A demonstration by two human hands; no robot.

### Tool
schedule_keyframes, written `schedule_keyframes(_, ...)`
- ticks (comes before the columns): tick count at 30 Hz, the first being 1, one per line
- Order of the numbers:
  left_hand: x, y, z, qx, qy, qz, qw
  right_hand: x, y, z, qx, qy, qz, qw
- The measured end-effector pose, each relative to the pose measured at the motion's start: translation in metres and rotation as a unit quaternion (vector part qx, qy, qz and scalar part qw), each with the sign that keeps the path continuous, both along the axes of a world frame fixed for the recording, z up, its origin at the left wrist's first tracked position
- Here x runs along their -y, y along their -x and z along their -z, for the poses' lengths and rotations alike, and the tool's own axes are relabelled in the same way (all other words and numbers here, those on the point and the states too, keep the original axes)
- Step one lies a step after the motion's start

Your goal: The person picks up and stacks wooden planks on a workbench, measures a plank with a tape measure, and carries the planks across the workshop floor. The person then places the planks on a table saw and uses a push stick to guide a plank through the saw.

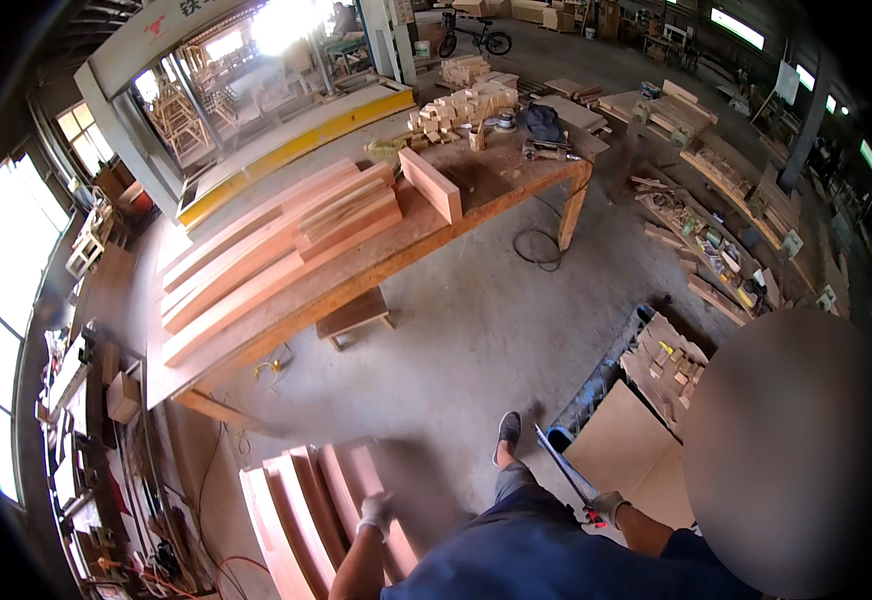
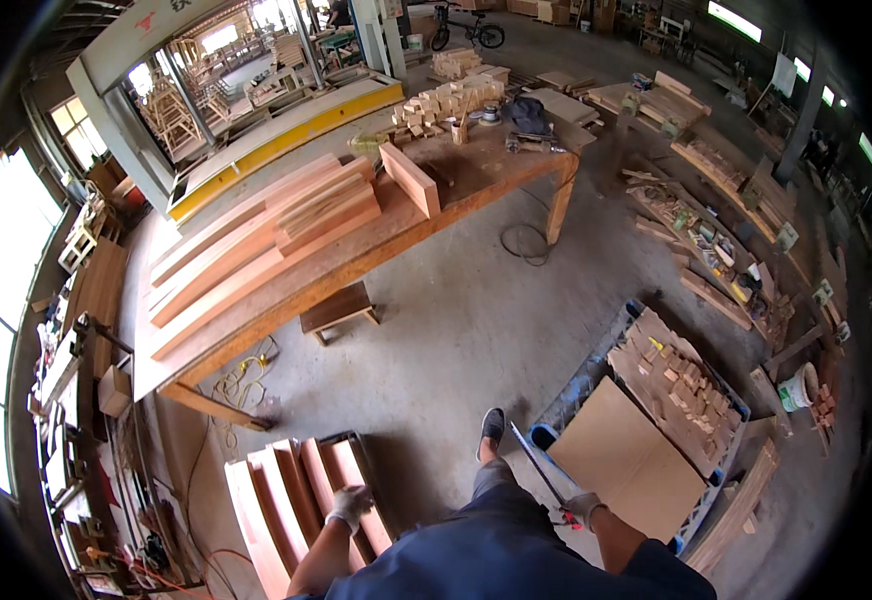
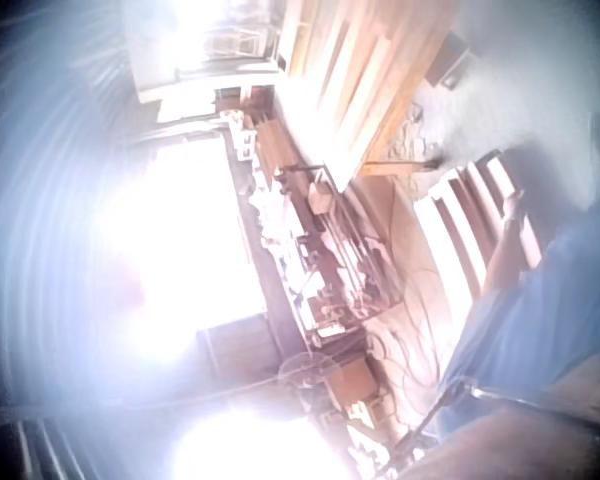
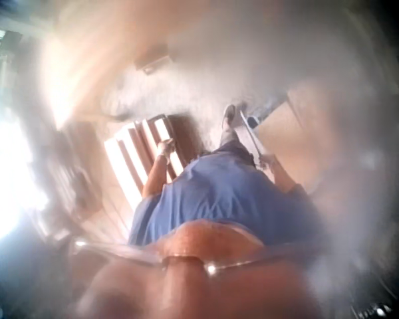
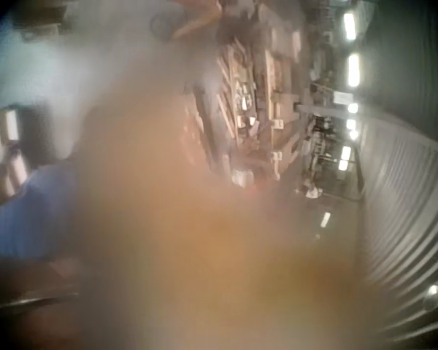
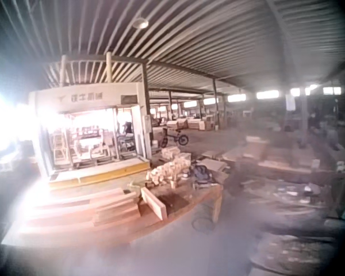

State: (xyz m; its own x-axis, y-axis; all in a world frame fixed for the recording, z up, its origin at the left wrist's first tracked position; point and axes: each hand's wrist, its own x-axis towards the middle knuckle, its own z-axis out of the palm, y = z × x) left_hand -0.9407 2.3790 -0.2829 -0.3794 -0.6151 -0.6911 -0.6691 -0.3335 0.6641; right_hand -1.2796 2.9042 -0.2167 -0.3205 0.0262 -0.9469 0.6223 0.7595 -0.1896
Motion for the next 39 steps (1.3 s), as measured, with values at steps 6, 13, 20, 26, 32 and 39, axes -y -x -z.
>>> schedule_keyframes(6, -0.027, 0.042, -0.002, 0.207, 0.205, 0.592, 0.751, 0.104, 0.161, 0.026, -0.045, 0.007, -0.07, 0.996)
schedule_keyframes(13, -0.002, 0.141, -0.012, 0.2, 0.139, 0.372, 0.896, 0.246, 0.369, -0.016, -0.125, 0.189, -0.071, 0.971)
schedule_keyframes(20, 0.123, 0.29, -0.018, 0.135, 0.402, 0.567, 0.706, 0.379, 0.511, -0.099, -0.278, 0.258, -0.106, 0.919)
schedule_keyframes(26, 0.239, 0.516, -0.074, -0.127, -0.023, 0.014, 0.992, 0.459, 0.603, -0.165, -0.407, 0.179, -0.231, 0.866)
schedule_keyframes(32, 0.322, 0.683, -0.135, -0.153, 0.144, 0.087, 0.974, 0.548, 0.672, -0.223, -0.462, 0.088, -0.365, 0.803)
schedule_keyframes(39, 0.343, 0.803, -0.227, -0.101, 0.227, 0.057, 0.967, 0.644, 0.756, -0.26, -0.513, 0.117, -0.474, 0.706)
